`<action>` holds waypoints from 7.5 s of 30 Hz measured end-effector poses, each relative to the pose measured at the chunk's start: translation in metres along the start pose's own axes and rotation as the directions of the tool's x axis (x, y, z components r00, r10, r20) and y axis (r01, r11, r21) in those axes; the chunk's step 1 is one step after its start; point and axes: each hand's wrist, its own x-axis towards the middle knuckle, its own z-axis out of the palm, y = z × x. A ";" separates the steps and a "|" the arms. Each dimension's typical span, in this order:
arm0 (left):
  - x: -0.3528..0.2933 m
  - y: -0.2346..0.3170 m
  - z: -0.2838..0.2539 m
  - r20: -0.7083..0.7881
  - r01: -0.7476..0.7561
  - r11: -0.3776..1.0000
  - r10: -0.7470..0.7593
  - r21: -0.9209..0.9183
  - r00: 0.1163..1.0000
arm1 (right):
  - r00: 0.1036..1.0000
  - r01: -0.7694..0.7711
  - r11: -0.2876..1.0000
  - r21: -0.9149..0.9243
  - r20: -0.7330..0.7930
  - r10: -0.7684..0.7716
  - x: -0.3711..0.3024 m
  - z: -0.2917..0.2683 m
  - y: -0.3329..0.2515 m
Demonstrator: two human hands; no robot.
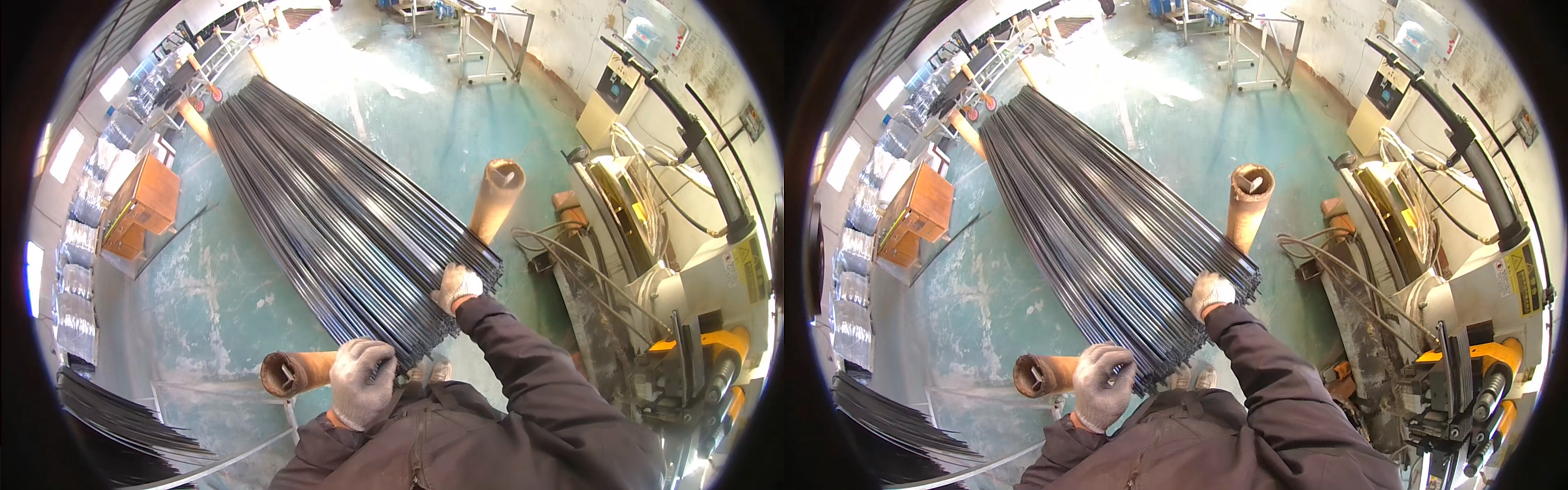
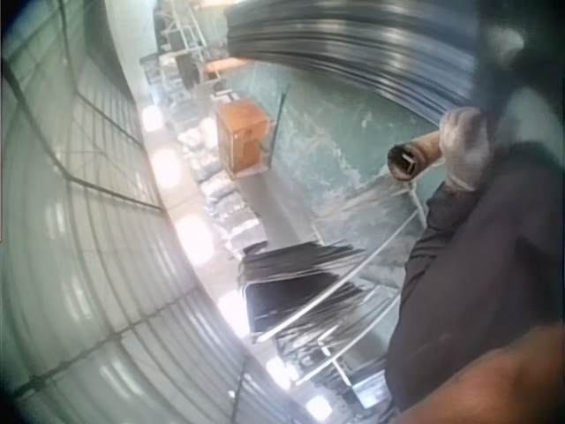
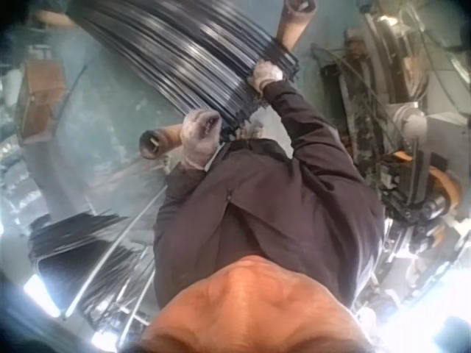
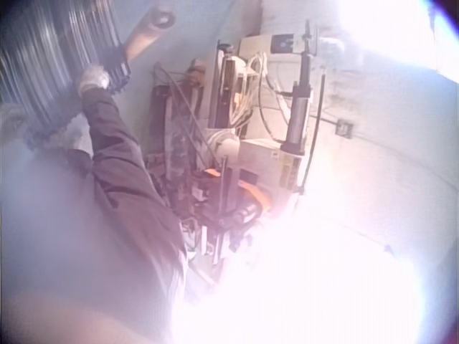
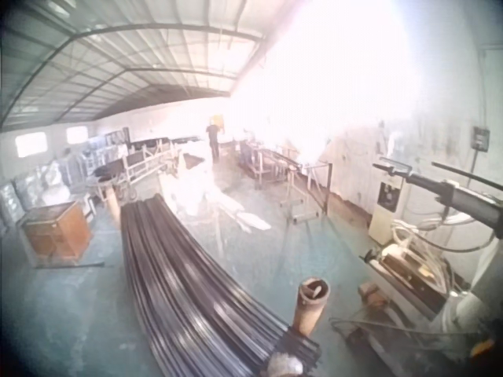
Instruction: The person repeatedly picks up bundles of long metal rods from a rack, feeds them into a bending machine, and removes the bent rods to place them back on the rack. The cycle of loading, bending, and stacking continues throughout the clip.
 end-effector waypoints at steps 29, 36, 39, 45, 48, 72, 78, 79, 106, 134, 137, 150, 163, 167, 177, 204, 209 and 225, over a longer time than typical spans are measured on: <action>-0.055 -0.080 0.023 0.292 0.642 0.556 -0.591 -0.528 0.752 | 0.896 -0.368 0.719 0.590 0.431 0.106 -0.041 -0.033 0.000; -0.036 -0.108 0.073 0.497 0.724 0.196 -0.608 -0.661 0.619 | 0.978 -0.071 0.980 0.184 0.206 0.032 -0.118 -0.049 0.012; -0.026 -0.124 0.097 0.570 0.730 0.055 -0.586 -0.681 0.576 | 0.958 -0.172 0.957 0.235 0.268 0.107 -0.195 -0.057 0.036; 0.024 -0.173 0.137 0.680 0.551 -0.410 -0.544 -0.727 0.493 | 0.846 -0.460 0.888 0.012 0.311 0.434 -0.453 -0.072 0.096; 0.033 -0.178 0.144 0.716 0.498 -0.515 -0.497 -0.698 0.489 | 0.673 -0.624 0.757 -0.192 0.360 0.646 -0.548 -0.079 0.102; 0.082 0.340 0.245 0.702 0.706 -0.006 0.102 -0.708 0.705 | 0.286 0.936 -0.307 0.171 0.136 0.948 -0.672 -0.004 0.378; 0.145 0.387 0.292 0.650 0.680 0.076 0.386 -0.730 0.655 | 0.112 0.993 -0.119 0.016 0.245 0.963 -0.644 -0.057 0.408; 0.165 0.385 0.298 0.615 0.663 0.050 0.432 -0.747 0.660 | 0.046 0.998 -0.058 0.029 0.316 0.948 -0.652 -0.058 0.411; 0.295 0.343 0.585 0.833 0.838 0.165 0.316 -0.520 0.455 | -0.519 0.811 0.334 0.481 0.327 0.790 -0.575 -0.196 0.525; 0.239 0.345 0.636 0.879 0.881 0.128 0.216 -0.456 0.424 | -0.272 -0.961 -0.240 0.135 -0.312 0.911 -0.587 -0.111 0.612; 0.227 0.362 0.637 0.869 0.861 0.139 0.166 -0.489 0.467 | -0.517 -0.578 -0.166 0.799 -0.201 0.832 -0.583 -0.115 0.600; 0.232 0.350 0.651 0.850 0.853 0.127 0.242 -0.505 0.467 | -0.611 0.564 0.234 0.792 0.211 0.763 -0.584 -0.105 0.514; 0.144 0.404 0.621 0.921 0.941 0.091 0.255 -0.325 0.293 | -0.399 0.588 0.033 0.808 0.254 0.881 -0.573 -0.021 0.506; 0.127 0.414 0.615 0.921 0.987 -0.048 0.357 -0.150 0.158 | -0.304 0.614 -0.033 0.788 0.275 0.912 -0.567 0.017 0.522; 0.291 0.325 0.597 0.821 0.860 -0.247 0.267 -0.447 0.504 | -0.190 0.320 -0.459 0.829 0.531 0.826 -0.548 0.108 0.486; 0.593 0.132 0.606 0.855 0.827 0.228 0.058 -0.515 0.516 | -0.034 -0.806 -0.172 0.567 0.245 0.969 -0.441 0.109 0.396; 0.576 0.144 0.611 0.794 0.819 -0.012 -0.254 -0.573 0.552 | -0.191 -0.150 -0.464 0.873 0.434 0.880 -0.419 0.062 0.412; 0.158 0.145 0.674 0.937 0.967 -0.229 -0.349 -0.114 0.028 | 0.105 -0.366 -0.559 0.744 0.630 0.770 -0.568 0.100 0.565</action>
